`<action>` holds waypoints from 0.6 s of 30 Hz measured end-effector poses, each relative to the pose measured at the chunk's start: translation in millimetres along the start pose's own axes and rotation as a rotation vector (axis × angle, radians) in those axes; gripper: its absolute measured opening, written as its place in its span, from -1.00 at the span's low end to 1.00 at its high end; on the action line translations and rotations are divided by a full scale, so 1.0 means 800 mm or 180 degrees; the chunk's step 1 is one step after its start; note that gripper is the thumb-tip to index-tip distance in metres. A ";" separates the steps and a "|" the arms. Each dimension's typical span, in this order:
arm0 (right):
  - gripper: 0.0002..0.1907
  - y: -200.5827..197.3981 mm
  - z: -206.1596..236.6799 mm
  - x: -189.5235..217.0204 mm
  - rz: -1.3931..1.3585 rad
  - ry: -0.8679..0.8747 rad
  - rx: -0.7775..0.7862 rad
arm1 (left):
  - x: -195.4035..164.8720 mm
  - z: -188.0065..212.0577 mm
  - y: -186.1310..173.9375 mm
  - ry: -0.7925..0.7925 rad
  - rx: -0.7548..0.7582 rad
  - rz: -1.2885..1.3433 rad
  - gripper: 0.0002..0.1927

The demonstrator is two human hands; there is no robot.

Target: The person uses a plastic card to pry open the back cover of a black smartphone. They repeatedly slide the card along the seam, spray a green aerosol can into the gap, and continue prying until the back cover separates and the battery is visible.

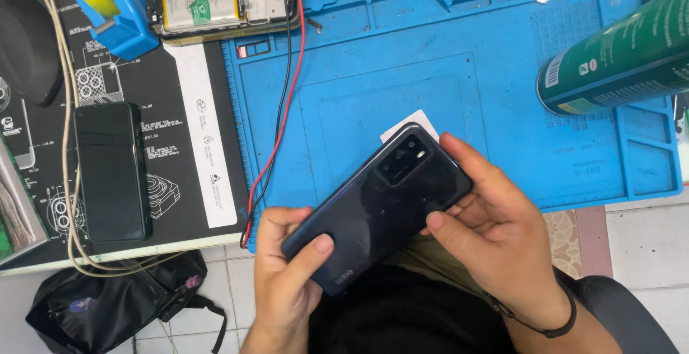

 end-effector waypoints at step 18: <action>-0.21 0.011 -0.007 0.013 0.0010 -0.0364 0.0039 | -0.051 -0.030 0.084 0.0005 -0.0084 -0.2050 -0.56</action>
Point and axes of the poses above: each hand's wrist, its own z-axis away from the middle knuckle, its own y-axis out of the palm, x = y × z, the point moved 8 cm from there along -z, towards the middle knuckle, and after that the axes turned 3 degrees about z, right-handed, at the moved point
